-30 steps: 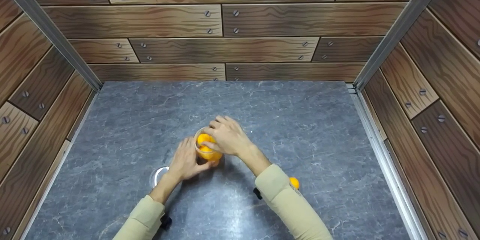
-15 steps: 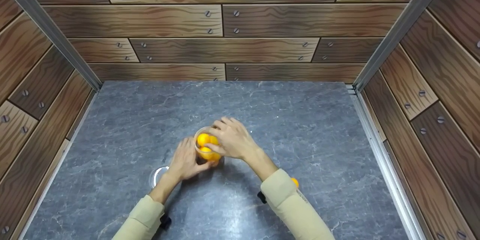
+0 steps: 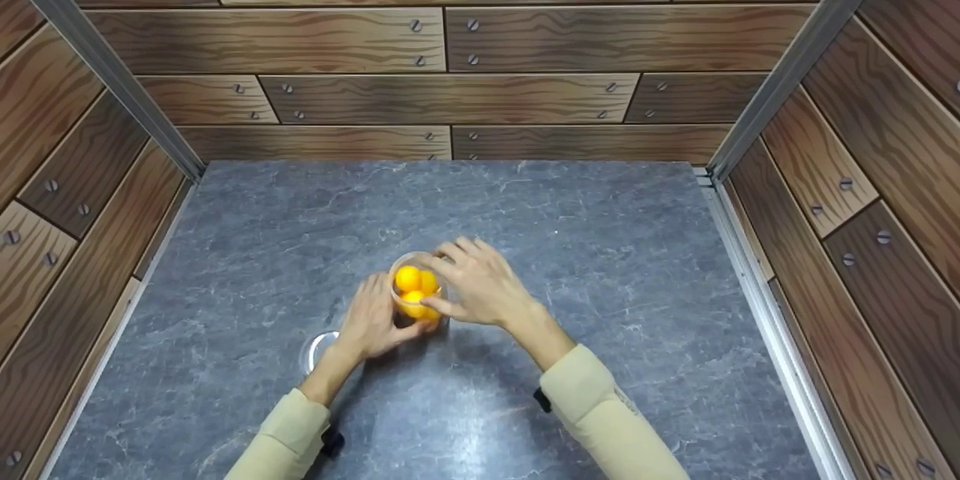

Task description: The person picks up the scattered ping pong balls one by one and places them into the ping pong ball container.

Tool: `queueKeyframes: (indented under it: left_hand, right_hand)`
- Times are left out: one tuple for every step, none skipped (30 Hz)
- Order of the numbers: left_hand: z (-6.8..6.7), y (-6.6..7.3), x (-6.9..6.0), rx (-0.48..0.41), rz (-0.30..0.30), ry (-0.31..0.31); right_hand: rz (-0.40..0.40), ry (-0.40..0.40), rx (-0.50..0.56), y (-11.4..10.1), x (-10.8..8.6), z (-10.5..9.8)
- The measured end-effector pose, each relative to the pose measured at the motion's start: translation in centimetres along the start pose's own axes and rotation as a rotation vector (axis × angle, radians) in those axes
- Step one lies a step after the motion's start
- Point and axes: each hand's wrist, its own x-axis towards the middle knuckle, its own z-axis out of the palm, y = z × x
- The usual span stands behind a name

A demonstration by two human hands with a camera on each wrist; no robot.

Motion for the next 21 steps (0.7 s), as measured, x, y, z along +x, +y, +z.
queueKeyframes:
  left_hand:
    - [0.0,0.0,0.0,0.001,-0.001,-0.003]
    - [0.0,0.0,0.0,0.002,-0.001,-0.004]
    - [0.0,0.1,0.1,0.006,-0.002,-0.007]
    - [0.0,0.1,0.1,0.008,-0.004,-0.011]
    - [0.0,0.1,0.1,0.01,-0.005,-0.013]
    - [-0.1,0.1,0.1,0.011,-0.006,-0.015]
    - [-0.1,0.1,0.1,0.013,-0.008,-0.018]
    - [-0.1,0.1,0.1,0.011,-0.009,-0.02]
    - [-0.1,0.1,0.0,0.012,-0.01,-0.022]
    - [-0.1,0.1,0.0,0.009,-0.01,-0.019]
    - [-0.1,0.1,0.0,0.01,-0.012,-0.017]
    - [-0.1,0.1,0.0,0.01,-0.012,-0.014]
    - [-0.2,0.1,0.0,0.012,-0.011,-0.012]
    - [-0.2,0.1,0.0,0.013,-0.011,-0.01]
    - [-0.2,0.1,0.0,0.013,-0.012,-0.008]
    - [-0.1,0.1,0.0,0.011,-0.011,-0.005]
    - [-0.1,0.1,0.0,0.01,-0.012,-0.008]
    - [-0.2,0.1,0.1,0.008,-0.012,-0.009]
    - [-0.2,0.1,0.1,0.008,-0.013,-0.011]
    - [-0.2,0.1,0.1,0.008,-0.015,-0.012]
    - [-0.1,0.1,0.1,0.005,-0.015,-0.012]
  right_hand:
    - [-0.004,-0.001,-0.001,0.1,-0.2,0.0]
    - [-0.005,-0.003,-0.001,0.1,-0.4,-0.1]
    - [-0.007,-0.003,0.0,0.2,-0.6,-0.2]
    - [-0.008,-0.002,-0.002,0.3,-0.8,-0.3]
    - [-0.008,0.0,-0.001,0.4,-1.0,-0.4]
    - [-0.008,0.005,-0.003,0.4,-1.2,-0.4]
    - [-0.01,0.01,-0.002,0.5,-1.4,-0.5]
    - [-0.01,0.012,-0.005,0.6,-1.7,-0.6]
    - [-0.01,0.014,-0.007,0.7,-1.9,-0.6]
    - [-0.012,0.016,-0.01,0.8,-2.2,-0.7]
    - [-0.014,0.017,-0.011,0.9,-2.4,-0.8]
    - [-0.014,0.016,-0.014,1.0,-2.7,-0.9]
    - [-0.013,0.016,-0.016,1.2,-3.0,-0.9]
    - [-0.01,0.014,-0.02,1.3,-3.3,-1.0]
    - [-0.006,0.014,-0.021,1.4,-3.6,-1.1]
    - [-0.003,0.015,-0.022,1.5,-4.0,-1.2]
    - [0.0,0.018,-0.023,1.6,-4.3,-1.2]
    - [0.005,0.02,-0.028,1.7,-4.6,-1.3]
    - [0.011,0.023,-0.031,1.8,-4.9,-1.4]
    - [0.018,0.023,-0.034,1.9,-5.2,-1.4]
    - [0.026,0.025,-0.032,2.0,-5.6,-1.5]
